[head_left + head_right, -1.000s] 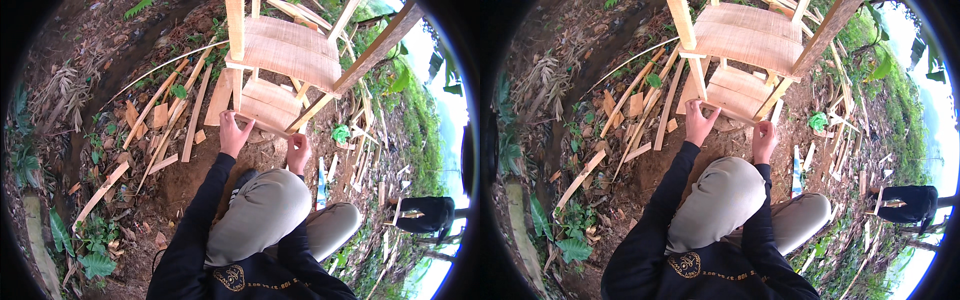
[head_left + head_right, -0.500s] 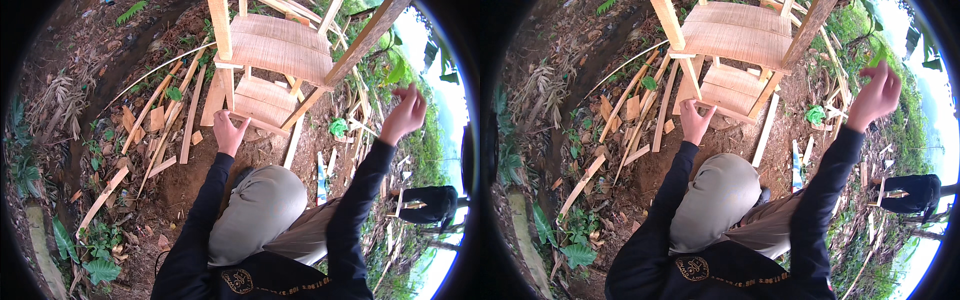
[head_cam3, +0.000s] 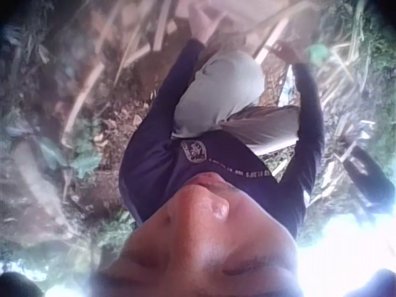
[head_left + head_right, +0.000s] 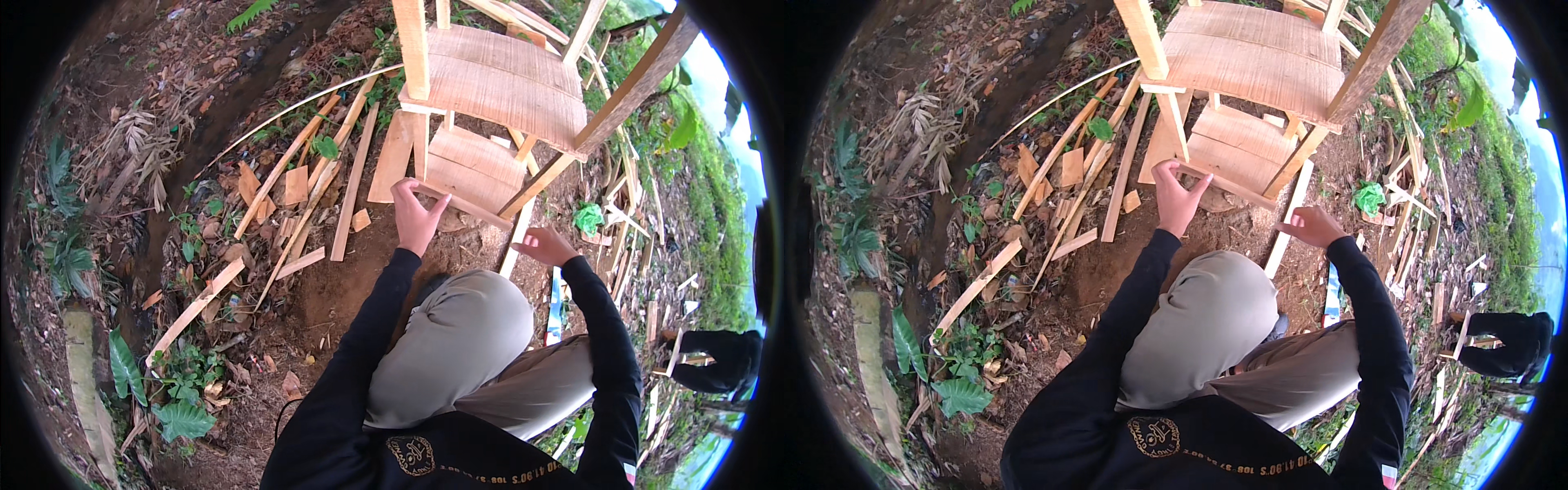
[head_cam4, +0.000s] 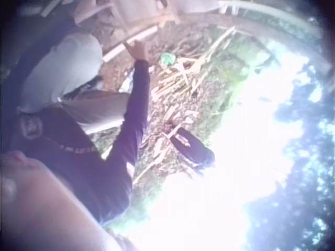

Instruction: The person assembles a wooden stool or small chair by hand in an outdoor setting. They fit wooden slats into the frame, adjust the legs, and test the stability of the structure. The person handles the wooden pieces directly without using visible tools.

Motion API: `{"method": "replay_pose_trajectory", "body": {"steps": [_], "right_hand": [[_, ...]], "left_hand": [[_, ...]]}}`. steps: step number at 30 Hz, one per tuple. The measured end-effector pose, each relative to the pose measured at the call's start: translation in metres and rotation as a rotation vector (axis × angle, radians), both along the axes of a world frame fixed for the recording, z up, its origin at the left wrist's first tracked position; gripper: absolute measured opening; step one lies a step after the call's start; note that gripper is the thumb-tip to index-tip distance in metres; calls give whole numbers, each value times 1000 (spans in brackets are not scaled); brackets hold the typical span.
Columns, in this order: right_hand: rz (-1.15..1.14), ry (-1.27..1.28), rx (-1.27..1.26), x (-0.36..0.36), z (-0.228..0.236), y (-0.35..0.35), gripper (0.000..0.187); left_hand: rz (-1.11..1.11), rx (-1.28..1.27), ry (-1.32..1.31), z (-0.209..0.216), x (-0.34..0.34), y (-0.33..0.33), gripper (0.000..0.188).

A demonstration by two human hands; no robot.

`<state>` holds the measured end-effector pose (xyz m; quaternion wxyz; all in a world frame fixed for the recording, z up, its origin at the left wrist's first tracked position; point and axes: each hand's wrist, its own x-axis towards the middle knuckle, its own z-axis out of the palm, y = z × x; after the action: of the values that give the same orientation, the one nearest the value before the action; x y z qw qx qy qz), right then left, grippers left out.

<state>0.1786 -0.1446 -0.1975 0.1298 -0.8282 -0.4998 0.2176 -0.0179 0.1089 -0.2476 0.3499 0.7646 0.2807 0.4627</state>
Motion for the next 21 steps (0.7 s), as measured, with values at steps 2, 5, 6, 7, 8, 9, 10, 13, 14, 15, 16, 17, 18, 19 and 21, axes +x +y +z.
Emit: {"method": "replay_pose_trajectory", "body": {"steps": [2,5,6,7,8,9,10,13,14,15,16,17,18,19,21], "right_hand": [[-49,53,-2,-15,18,20,55],[-110,3,84,-9,12,28,53],[-101,30,83,-10,12,28,52],[-92,56,82,-11,12,29,51],[-84,81,79,-10,12,27,50],[-63,77,99,-9,9,26,49],[-43,72,119,-8,6,25,48],[-33,1,109,-9,10,28,45],[-37,-33,95,-11,14,30,44],[-1,-49,109,-13,18,31,39],[41,-86,142,-14,17,31,37],[80,-124,175,-15,17,30,36],[118,-162,207,-16,16,29,34],[111,-210,212,-16,16,29,32],[97,-300,225,-21,20,32,29]], "left_hand": [[-25,-59,-71,-2,-2,-1,62],[-36,-91,-84,-5,1,-8,67],[-34,-98,-88,-5,2,-7,69],[-26,-87,-84,-5,3,-7,70],[-19,-79,-80,-5,5,-8,72],[-11,-70,-77,-6,7,-8,73],[-5,-83,-79,-6,9,-8,74],[3,-125,-74,-8,9,-6,77],[-3,-140,-69,-10,8,-4,78],[-9,-155,-64,-11,6,-3,78],[-19,-165,-57,-13,4,-2,78],[-32,-175,-51,-13,3,-1,78],[-46,-185,-45,-13,1,-1,78],[-46,-179,-43,-13,1,0,77],[-45,-166,-35,-13,0,1,75]]}}
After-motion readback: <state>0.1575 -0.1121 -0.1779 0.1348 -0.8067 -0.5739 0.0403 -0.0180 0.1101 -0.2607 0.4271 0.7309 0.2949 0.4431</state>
